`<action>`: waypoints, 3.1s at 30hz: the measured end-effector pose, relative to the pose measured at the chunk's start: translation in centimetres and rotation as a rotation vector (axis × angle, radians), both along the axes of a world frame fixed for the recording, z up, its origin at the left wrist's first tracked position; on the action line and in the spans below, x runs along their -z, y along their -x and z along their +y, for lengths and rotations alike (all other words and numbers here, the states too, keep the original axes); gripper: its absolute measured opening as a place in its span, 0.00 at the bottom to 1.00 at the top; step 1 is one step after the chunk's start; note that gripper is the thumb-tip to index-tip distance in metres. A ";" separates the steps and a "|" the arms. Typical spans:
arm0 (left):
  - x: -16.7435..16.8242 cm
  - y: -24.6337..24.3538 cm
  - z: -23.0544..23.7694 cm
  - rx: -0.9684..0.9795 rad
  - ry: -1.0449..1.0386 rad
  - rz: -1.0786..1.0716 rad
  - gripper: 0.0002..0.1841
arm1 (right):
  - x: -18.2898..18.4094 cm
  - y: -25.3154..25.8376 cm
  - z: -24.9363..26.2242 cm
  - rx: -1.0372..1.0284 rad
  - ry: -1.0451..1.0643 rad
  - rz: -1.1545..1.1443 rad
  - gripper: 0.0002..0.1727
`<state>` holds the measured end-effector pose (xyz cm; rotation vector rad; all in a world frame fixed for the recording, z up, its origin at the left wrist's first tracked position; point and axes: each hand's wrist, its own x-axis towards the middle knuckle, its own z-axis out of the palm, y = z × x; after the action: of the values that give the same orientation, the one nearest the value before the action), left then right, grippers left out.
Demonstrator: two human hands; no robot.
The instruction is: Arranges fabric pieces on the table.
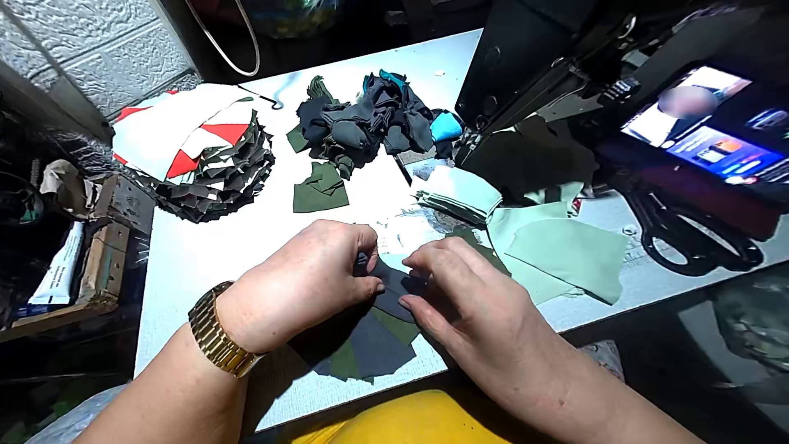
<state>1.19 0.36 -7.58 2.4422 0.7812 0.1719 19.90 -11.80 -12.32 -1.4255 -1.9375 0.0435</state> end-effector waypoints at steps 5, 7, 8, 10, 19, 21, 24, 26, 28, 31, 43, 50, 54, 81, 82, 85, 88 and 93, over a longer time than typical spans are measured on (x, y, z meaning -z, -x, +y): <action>0.1 -0.1 0.0 -0.010 -0.007 0.032 0.11 | -0.6 -1.0 0.0 -0.007 0.097 0.152 0.13; 0.0 -0.1 0.0 -0.015 0.002 0.036 0.11 | -0.8 -1.4 0.1 -0.009 0.123 0.239 0.13; 0.1 -0.1 0.0 -0.013 0.008 0.032 0.10 | -0.9 -1.5 0.1 -0.009 0.123 0.257 0.13; 0.1 -0.1 0.0 -0.014 0.016 0.029 0.10 | -0.9 -1.4 0.2 -0.013 0.118 0.254 0.12; 0.1 -0.1 0.0 0.000 -0.032 0.060 0.10 | -0.4 -1.6 0.0 -0.075 0.081 -0.084 0.05; 0.1 -0.1 0.0 -0.007 -0.050 0.069 0.11 | -0.8 -1.9 -0.1 -0.087 0.091 -0.097 0.06; 0.1 -0.1 -0.1 -0.017 -0.058 0.070 0.11 | -1.3 -2.3 -0.1 -0.168 0.084 -0.070 0.08; 0.1 -0.1 -0.1 -0.022 -0.067 0.070 0.12 | -1.1 -2.4 -0.1 -0.244 0.084 -0.074 0.09; 0.1 0.0 -0.1 -0.026 -0.084 0.068 0.12 | -0.9 -2.6 0.0 -0.289 0.089 -0.090 0.09; -0.2 0.1 -0.1 -0.036 -0.100 0.069 0.12 | -0.9 -2.8 0.1 -0.316 0.099 -0.100 0.09; -0.3 0.0 0.0 -0.050 -0.126 0.143 0.11 | -1.1 -3.2 -0.4 -0.352 0.139 -0.160 0.09; 0.9 0.4 0.7 -0.048 -0.148 -0.059 0.09 | -2.0 -2.1 -0.6 -0.306 0.156 -0.138 0.08; 1.1 0.3 1.0 -0.127 0.021 -0.368 0.06 | -2.0 -1.0 0.5 -0.333 0.145 -0.105 0.11; -1.8 0.0 0.5 -0.459 1.267 -0.929 0.12 | -3.2 -9.3 -2.4 -0.065 0.186 -0.032 0.09; -1.7 -0.1 0.5 -0.464 1.266 -0.928 0.13 | -2.7 -9.1 -2.5 -0.064 0.203 -0.037 0.10; -1.7 -0.2 0.4 -0.468 1.271 -0.930 0.12 | -1.4 -8.9 -2.4 -0.043 0.183 -0.065 0.10; -1.5 -0.3 0.3 -0.469 1.268 -0.935 0.11 | -1.1 -8.9 -2.2 -0.041 0.150 -0.048 0.08; -1.1 -0.2 0.3 -0.458 1.261 -0.952 0.11 | -0.9 -9.2 -2.2 -0.072 0.145 0.024 0.06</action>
<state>1.36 0.62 -6.49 0.8011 0.6419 0.6912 29.12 -14.02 -11.46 -1.4406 -1.9989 0.2374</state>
